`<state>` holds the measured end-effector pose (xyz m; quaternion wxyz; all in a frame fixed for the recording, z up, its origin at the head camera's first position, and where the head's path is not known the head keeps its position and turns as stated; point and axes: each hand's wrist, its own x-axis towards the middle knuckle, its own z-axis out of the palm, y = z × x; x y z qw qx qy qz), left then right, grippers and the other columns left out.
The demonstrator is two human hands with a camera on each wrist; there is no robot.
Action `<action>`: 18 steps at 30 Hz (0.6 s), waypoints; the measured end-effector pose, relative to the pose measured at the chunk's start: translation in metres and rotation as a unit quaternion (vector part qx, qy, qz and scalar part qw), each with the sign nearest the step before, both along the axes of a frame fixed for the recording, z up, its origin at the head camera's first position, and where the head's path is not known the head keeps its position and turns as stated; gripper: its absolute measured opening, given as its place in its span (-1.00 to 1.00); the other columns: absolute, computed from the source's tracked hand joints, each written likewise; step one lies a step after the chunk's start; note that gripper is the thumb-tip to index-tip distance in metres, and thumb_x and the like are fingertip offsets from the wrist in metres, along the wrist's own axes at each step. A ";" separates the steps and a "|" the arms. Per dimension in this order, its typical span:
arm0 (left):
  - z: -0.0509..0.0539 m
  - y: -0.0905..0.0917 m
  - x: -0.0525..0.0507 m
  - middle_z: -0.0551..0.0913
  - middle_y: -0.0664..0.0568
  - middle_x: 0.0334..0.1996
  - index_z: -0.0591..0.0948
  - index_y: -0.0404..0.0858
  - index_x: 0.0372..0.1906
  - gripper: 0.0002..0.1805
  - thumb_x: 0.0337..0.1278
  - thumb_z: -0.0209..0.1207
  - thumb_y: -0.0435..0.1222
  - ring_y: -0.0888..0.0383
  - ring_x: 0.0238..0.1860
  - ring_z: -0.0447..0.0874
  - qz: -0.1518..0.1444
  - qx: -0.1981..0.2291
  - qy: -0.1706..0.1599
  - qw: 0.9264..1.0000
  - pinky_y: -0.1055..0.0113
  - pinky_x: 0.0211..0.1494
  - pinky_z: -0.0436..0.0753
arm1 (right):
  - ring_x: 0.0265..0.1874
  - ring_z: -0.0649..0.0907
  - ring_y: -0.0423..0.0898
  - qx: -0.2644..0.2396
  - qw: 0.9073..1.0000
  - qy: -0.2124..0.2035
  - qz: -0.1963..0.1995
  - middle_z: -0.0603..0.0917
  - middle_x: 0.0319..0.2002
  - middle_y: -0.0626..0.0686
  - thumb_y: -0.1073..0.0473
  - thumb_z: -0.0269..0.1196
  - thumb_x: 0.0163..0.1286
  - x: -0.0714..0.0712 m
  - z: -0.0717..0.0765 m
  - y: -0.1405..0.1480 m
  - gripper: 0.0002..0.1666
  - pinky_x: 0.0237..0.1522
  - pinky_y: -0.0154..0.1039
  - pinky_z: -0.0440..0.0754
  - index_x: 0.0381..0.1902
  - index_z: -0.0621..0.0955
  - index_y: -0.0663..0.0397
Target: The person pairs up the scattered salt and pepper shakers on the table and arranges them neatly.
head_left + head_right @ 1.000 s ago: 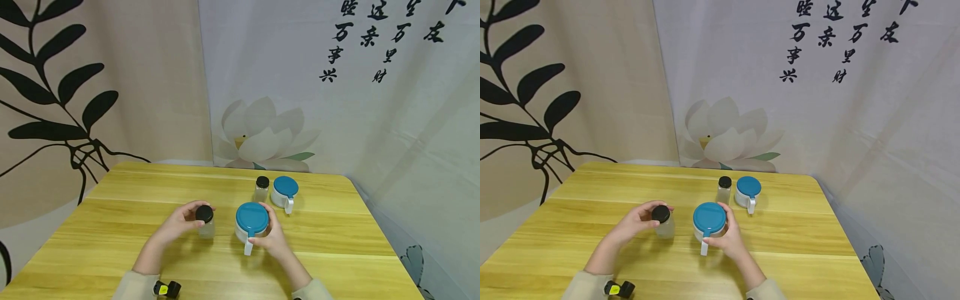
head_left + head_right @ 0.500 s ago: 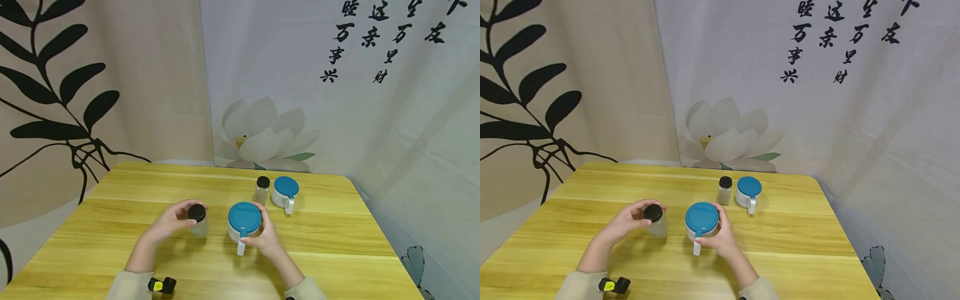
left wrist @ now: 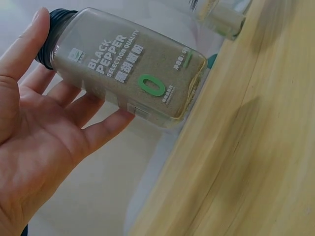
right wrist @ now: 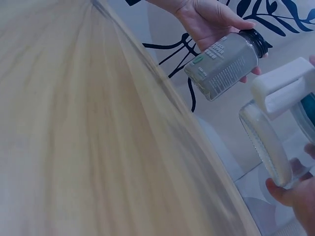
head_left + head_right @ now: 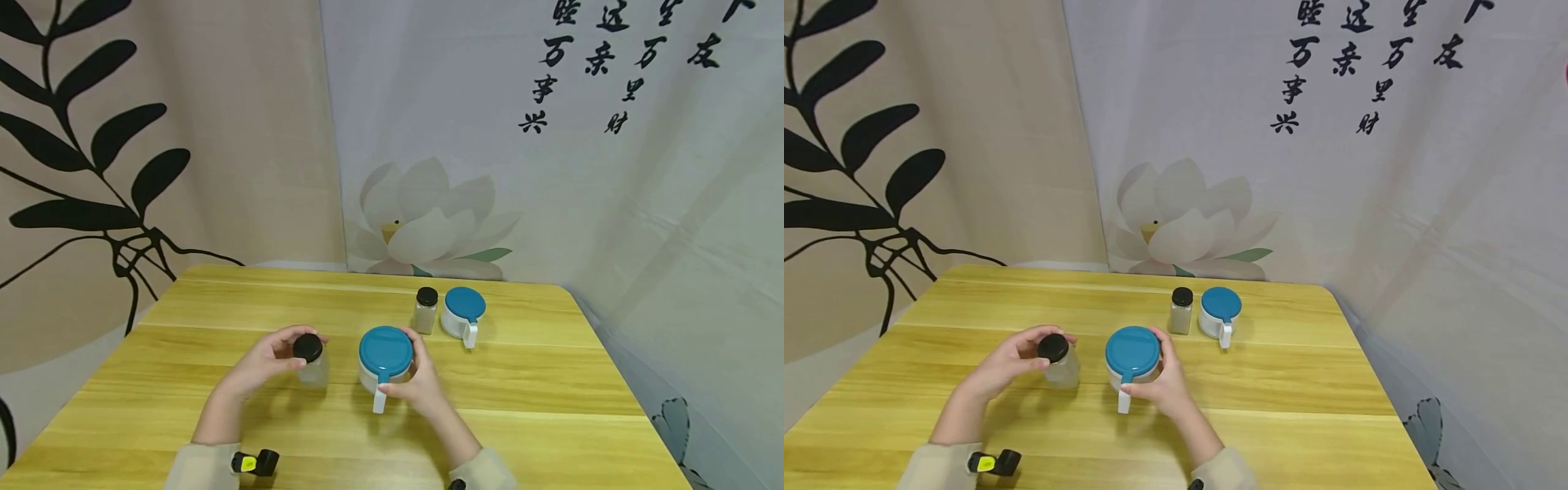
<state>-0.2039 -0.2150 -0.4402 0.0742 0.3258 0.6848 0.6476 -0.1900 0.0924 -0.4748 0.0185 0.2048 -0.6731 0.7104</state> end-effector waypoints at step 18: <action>-0.003 -0.017 -0.001 0.49 -0.34 0.15 0.42 -0.42 0.20 -0.57 0.22 0.09 -0.56 -0.13 0.10 0.49 0.013 -0.010 0.004 1.000 0.23 0.04 0.52 | 0.22 0.40 0.06 -0.007 1.000 0.009 0.016 0.41 0.26 0.12 0.26 0.54 -0.10 0.001 0.001 -0.018 0.11 0.23 0.14 0.25 0.38 0.22 0.05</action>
